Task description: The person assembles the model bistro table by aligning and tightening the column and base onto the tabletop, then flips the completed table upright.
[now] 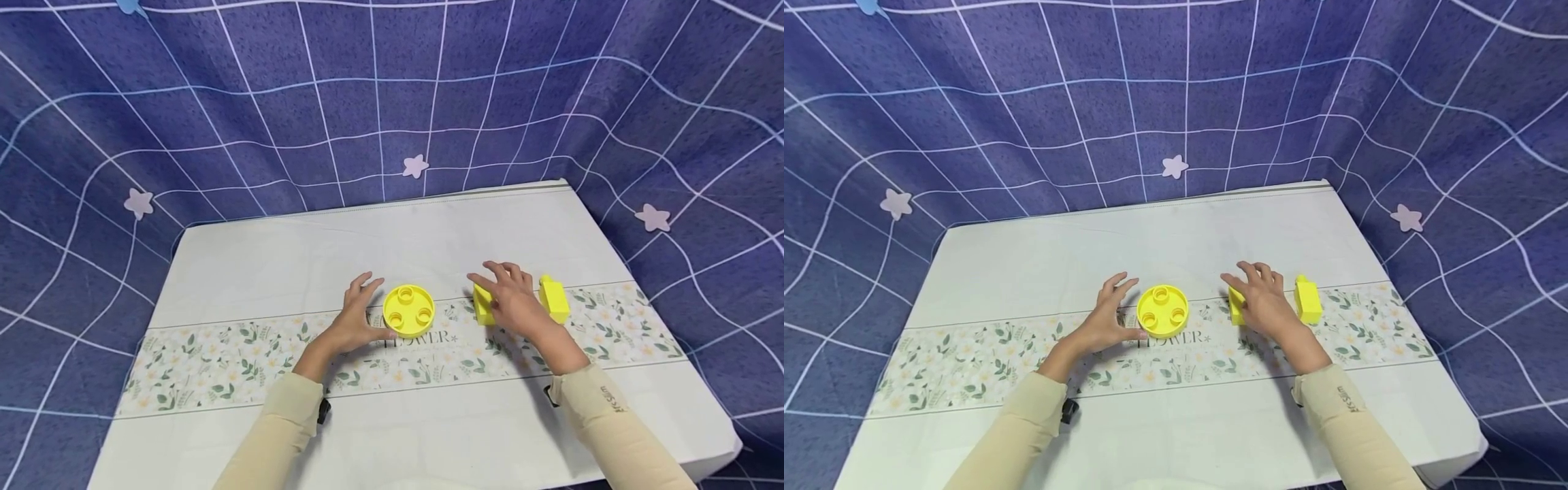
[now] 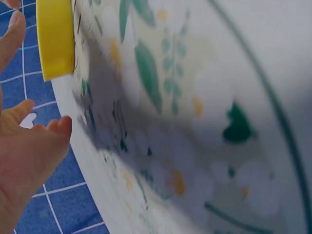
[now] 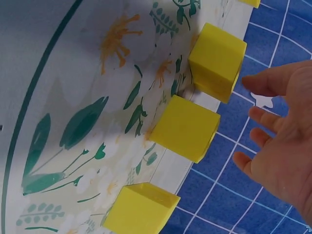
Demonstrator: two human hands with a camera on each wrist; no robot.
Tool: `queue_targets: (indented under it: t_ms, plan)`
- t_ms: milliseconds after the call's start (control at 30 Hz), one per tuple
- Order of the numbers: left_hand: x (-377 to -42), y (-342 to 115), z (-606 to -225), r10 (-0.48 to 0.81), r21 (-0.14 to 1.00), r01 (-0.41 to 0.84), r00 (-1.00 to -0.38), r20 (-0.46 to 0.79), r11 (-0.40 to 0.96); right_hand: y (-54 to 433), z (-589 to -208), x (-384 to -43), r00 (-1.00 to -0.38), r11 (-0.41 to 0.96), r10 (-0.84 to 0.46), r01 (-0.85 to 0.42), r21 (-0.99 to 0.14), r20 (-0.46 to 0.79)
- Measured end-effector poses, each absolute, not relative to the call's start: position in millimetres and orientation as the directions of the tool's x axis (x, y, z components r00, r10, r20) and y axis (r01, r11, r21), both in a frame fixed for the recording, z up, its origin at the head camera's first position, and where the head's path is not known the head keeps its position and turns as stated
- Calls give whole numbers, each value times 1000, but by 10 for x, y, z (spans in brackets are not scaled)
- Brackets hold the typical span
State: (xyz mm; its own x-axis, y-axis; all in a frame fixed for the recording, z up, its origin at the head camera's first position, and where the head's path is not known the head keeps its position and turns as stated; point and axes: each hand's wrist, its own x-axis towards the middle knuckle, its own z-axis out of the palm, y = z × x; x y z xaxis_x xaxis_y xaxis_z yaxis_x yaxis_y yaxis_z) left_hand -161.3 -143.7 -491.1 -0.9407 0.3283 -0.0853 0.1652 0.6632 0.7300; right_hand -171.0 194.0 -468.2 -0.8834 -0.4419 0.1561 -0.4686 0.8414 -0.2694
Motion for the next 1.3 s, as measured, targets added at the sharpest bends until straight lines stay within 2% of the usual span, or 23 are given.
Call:
queue_targets:
  t_ms: [367, 733, 1300]
  plan:
    - [-1603, -1225, -5057, 325, 800, 112, -940, -108, 589, 1886, -4662, -1687, -874, 850, -478, -486, -204, 88]
    - [-1657, -1144, -5156, 302, 784, 97, -946, -120, 613, 1878, -4670, -1647, -882, 868, -472, -462, -181, -12]
    - [-1692, -1149, -5201, 307, 777, 120, -947, -99, 619, 1845, -4765, -1614, -863, 853, -503, -504, -135, 37]
